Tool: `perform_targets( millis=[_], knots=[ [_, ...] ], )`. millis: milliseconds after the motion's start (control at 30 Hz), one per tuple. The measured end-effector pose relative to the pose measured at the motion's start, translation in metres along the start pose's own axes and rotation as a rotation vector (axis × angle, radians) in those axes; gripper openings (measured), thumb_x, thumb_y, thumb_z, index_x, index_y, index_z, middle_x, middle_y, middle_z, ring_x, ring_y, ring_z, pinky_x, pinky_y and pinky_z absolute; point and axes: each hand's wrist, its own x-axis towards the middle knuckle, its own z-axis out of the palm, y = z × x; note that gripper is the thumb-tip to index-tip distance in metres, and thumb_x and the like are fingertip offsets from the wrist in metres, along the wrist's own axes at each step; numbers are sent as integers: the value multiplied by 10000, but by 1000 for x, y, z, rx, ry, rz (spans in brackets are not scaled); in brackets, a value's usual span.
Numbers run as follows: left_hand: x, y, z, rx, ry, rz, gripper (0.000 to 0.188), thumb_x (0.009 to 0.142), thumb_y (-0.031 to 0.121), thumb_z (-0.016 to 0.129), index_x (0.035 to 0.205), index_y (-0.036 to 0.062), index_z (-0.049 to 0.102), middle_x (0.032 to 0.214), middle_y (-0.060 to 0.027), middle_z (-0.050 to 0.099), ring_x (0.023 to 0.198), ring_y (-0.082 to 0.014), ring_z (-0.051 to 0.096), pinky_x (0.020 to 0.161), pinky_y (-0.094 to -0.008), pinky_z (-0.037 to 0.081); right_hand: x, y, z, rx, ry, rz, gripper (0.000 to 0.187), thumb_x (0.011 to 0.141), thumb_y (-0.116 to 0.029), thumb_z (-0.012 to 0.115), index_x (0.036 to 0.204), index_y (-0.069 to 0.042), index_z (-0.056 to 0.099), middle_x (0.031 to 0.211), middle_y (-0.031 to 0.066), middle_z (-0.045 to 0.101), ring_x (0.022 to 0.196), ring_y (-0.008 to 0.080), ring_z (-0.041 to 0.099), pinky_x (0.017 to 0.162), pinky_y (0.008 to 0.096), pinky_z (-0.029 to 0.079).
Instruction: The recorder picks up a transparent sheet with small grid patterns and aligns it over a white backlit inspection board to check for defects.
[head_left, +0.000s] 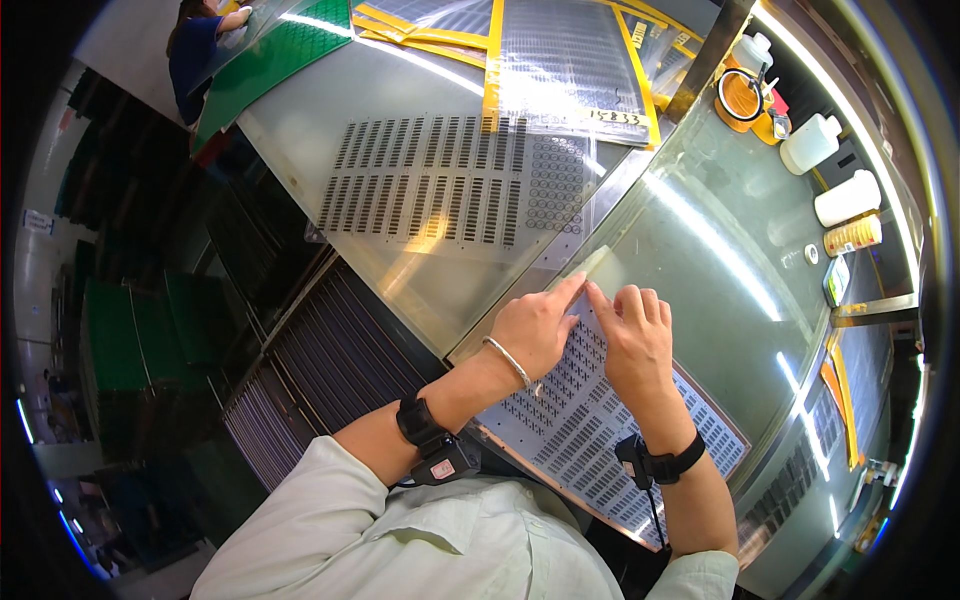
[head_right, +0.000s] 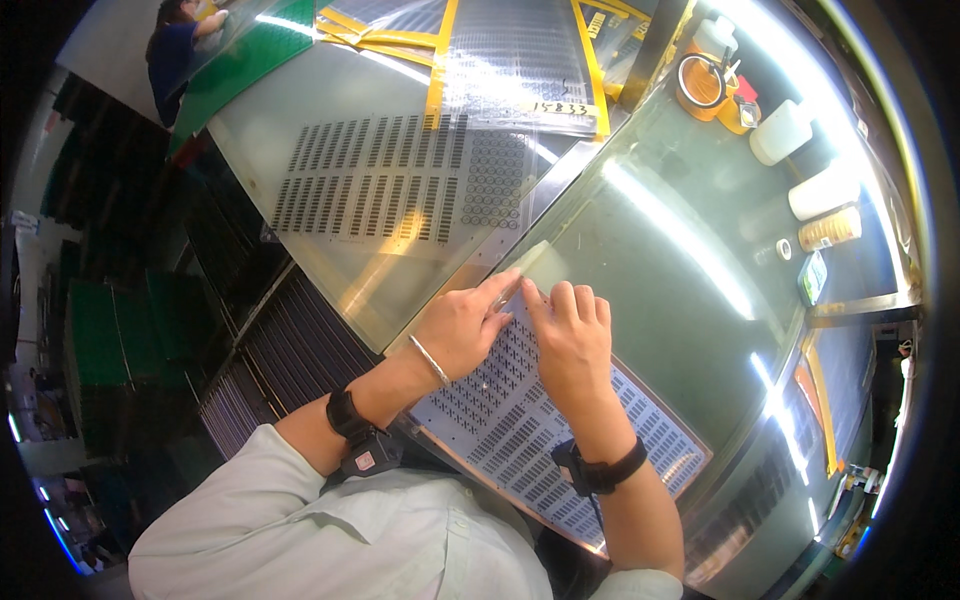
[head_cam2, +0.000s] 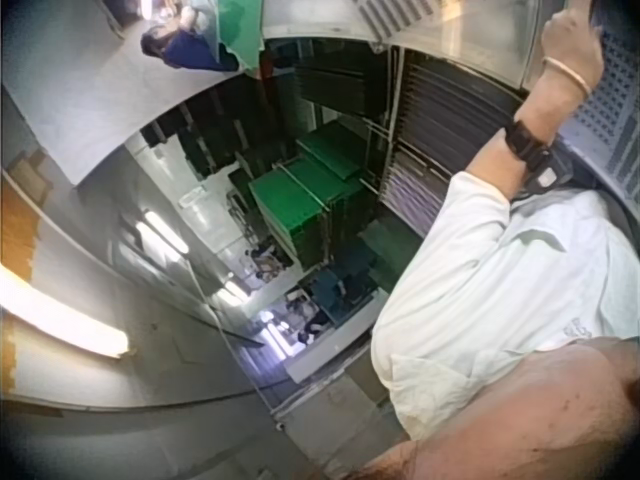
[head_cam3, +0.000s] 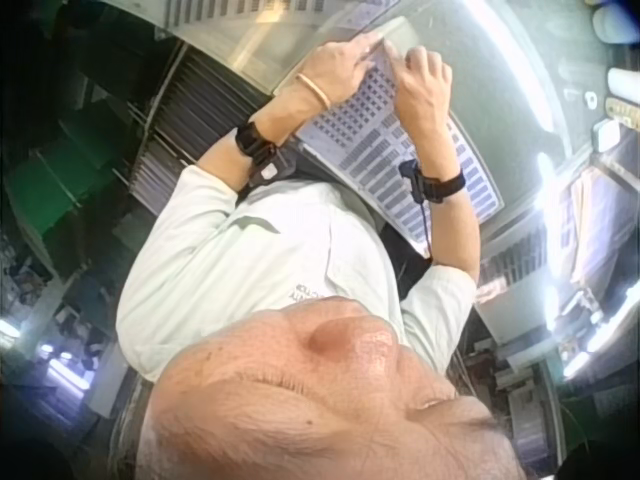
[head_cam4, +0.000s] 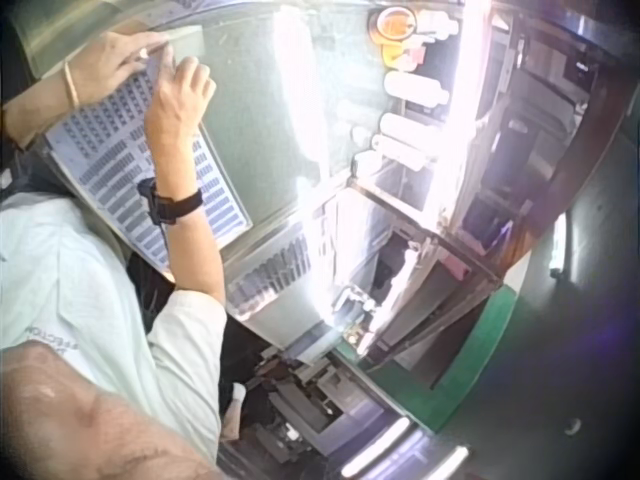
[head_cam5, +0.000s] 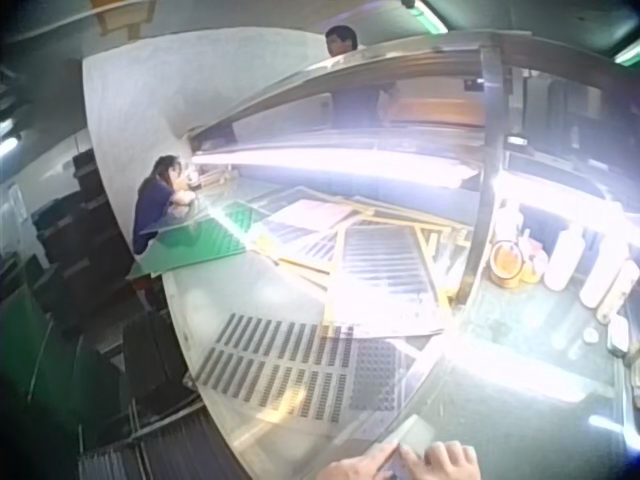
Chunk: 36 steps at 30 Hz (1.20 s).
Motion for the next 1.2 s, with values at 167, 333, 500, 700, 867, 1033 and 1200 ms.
perform_targets(
  millis=[167, 333, 500, 700, 867, 1033, 1200],
  knots=[
    [1, 0, -1, -12, -12, -9, 442, 827, 91, 558, 1254, 26, 464, 870, -232, 624, 771, -382, 605, 676, -428, 483, 5, -1, -6, -51, -56, -58, 420, 702, -57, 551, 1118, -14, 584, 861, 55, 479, 833, 215, 469, 728, 326, 370],
    [1, 1, -1, -4, -20, -16, 450, 820, 91, 553, 1256, 27, 463, 871, -238, 623, 775, -387, 604, 675, -436, 481, 9, 0, -7, -86, -112, -145, 386, 699, -59, 553, 1071, 37, 588, 867, 43, 495, 817, 198, 468, 716, 320, 368],
    [1, 1, -3, 18, -46, -55, 448, 829, 107, 540, 1264, 40, 457, 880, -248, 618, 783, -396, 599, 688, -443, 479, 16, -1, -9, -93, -212, -186, 375, 692, -60, 559, 1051, 46, 592, 876, 41, 505, 818, 195, 473, 710, 315, 369],
    [-4, 6, 9, 456, -36, 89, 469, 830, 132, 509, 1297, 116, 463, 788, -152, 602, 665, -310, 624, 585, -397, 512, -7, -2, -10, 1, -185, 5, 445, 685, -70, 576, 1123, 10, 563, 941, 64, 504, 871, 227, 478, 742, 341, 375],
    [-4, -7, 21, 757, 4, 176, 508, 811, 119, 491, 1316, 166, 465, 789, -95, 555, 661, -260, 608, 527, -359, 498, -91, -18, -39, 38, -223, 218, 508, 774, -135, 580, 1256, -8, 482, 1246, 114, 473, 1187, 296, 412, 978, 417, 322],
    [-4, -10, 11, 801, 122, 320, 427, 834, 172, 512, 1257, 117, 519, 1009, -102, 521, 1016, -264, 488, 792, -402, 404, -215, 17, -68, -210, -154, 671, 499, 865, -237, 550, 1294, -3, 449, 1399, 126, 377, 1327, 328, 279, 1087, 519, 170],
    [-1, -29, 17, 823, 259, 535, 397, 849, 184, 514, 1228, 69, 522, 1221, -85, 503, 1145, -252, 443, 902, -397, 348, -237, 32, -93, -330, -153, 733, 465, 863, -222, 549, 1267, -2, 476, 1355, 126, 421, 1313, 347, 286, 1080, 525, 183]
  ],
)
